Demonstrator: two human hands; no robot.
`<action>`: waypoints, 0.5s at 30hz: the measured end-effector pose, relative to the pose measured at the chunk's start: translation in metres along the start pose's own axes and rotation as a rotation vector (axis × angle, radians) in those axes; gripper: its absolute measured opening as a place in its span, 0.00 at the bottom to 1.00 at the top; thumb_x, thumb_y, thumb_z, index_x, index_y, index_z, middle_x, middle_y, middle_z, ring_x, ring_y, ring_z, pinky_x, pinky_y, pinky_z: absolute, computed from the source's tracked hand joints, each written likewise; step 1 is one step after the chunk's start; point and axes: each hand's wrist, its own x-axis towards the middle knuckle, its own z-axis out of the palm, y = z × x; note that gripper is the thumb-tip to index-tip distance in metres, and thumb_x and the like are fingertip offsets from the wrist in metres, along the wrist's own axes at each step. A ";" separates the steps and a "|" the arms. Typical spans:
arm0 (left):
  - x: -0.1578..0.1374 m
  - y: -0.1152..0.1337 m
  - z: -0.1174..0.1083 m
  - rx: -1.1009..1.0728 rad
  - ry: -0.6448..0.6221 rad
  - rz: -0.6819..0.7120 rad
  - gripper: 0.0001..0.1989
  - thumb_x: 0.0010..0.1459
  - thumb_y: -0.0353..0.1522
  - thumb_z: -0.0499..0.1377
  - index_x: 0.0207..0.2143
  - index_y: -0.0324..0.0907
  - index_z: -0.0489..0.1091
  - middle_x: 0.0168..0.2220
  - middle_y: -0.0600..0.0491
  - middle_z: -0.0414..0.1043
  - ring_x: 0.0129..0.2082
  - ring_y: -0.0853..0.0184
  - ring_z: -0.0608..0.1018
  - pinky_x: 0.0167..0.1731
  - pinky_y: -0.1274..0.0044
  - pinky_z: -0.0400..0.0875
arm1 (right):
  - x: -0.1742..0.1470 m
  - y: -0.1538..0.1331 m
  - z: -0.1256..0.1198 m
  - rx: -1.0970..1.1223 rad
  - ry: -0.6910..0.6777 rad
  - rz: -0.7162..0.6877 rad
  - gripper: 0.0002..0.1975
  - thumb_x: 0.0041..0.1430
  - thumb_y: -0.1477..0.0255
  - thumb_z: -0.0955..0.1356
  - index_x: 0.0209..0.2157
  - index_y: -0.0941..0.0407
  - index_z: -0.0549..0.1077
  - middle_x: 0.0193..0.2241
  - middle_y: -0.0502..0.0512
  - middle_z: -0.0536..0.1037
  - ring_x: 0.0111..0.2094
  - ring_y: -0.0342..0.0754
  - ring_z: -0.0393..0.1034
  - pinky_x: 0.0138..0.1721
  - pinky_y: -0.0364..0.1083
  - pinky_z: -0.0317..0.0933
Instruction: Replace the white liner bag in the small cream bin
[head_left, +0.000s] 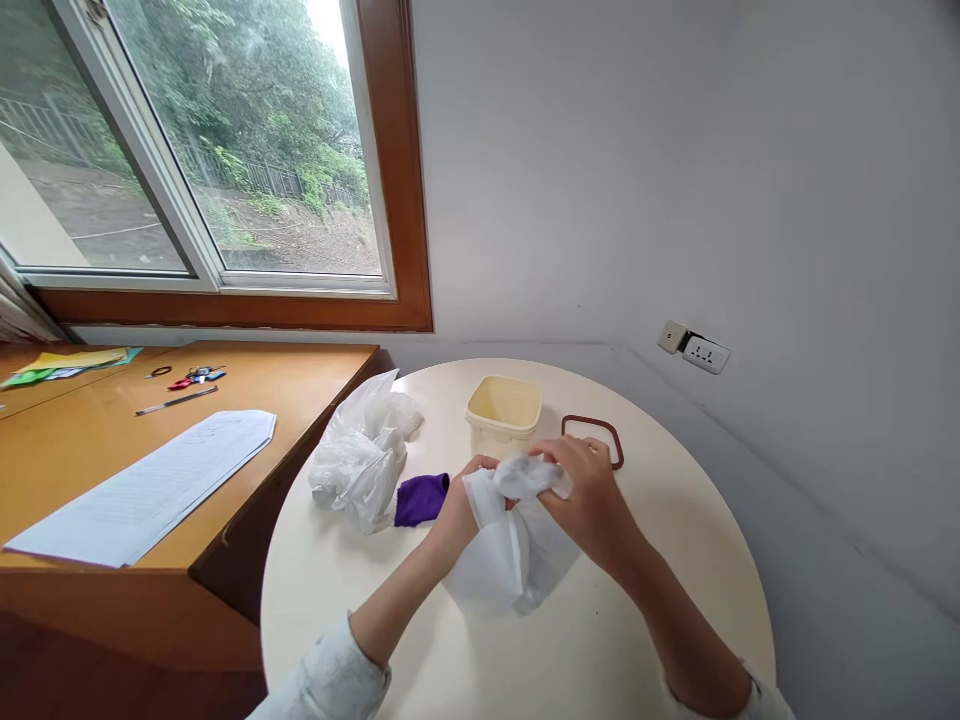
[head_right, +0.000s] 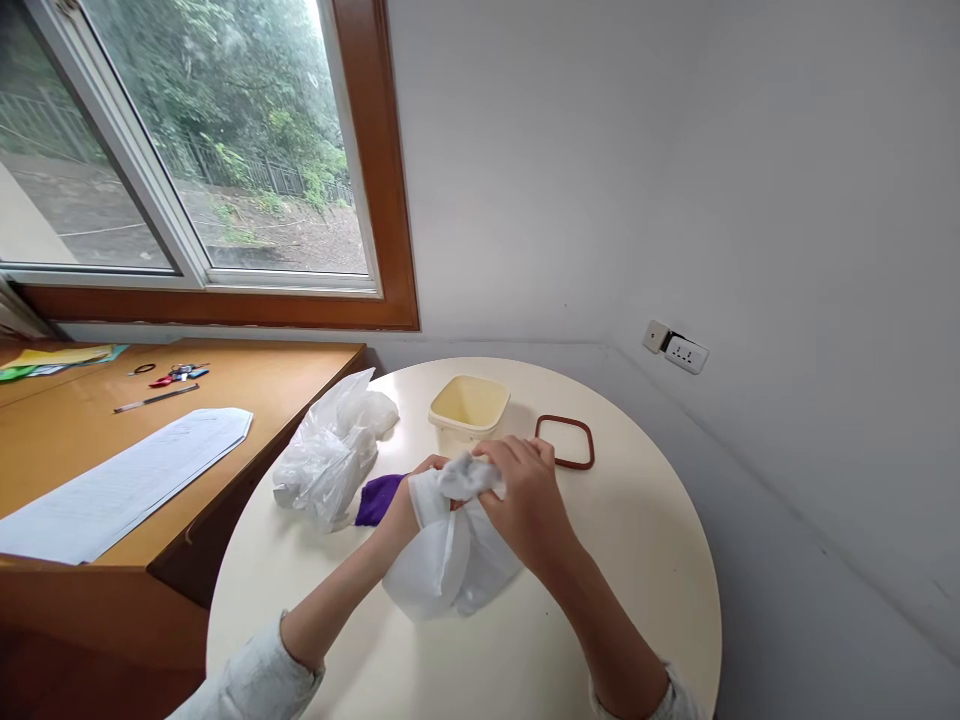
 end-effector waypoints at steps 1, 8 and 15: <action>0.000 -0.001 -0.001 -0.018 -0.007 -0.005 0.11 0.46 0.31 0.62 0.32 0.40 0.63 0.28 0.57 0.66 0.29 0.70 0.70 0.30 0.78 0.65 | 0.001 -0.005 -0.010 0.035 0.053 0.017 0.14 0.49 0.81 0.64 0.38 0.53 0.68 0.31 0.50 0.72 0.35 0.47 0.66 0.46 0.50 0.51; -0.001 0.012 -0.003 0.148 -0.082 0.015 0.06 0.46 0.25 0.55 0.29 0.40 0.63 0.31 0.55 0.64 0.31 0.69 0.69 0.30 0.78 0.64 | -0.003 -0.043 -0.030 0.209 0.037 -0.065 0.03 0.55 0.76 0.63 0.32 0.53 0.66 0.23 0.48 0.68 0.25 0.43 0.63 0.30 0.43 0.56; 0.000 0.029 -0.002 0.302 -0.195 0.135 0.10 0.41 0.20 0.51 0.27 0.40 0.63 0.32 0.55 0.62 0.32 0.69 0.68 0.32 0.78 0.64 | -0.004 -0.031 0.015 -0.128 -0.267 0.131 0.09 0.49 0.65 0.69 0.29 0.55 0.67 0.23 0.49 0.71 0.26 0.46 0.65 0.30 0.45 0.51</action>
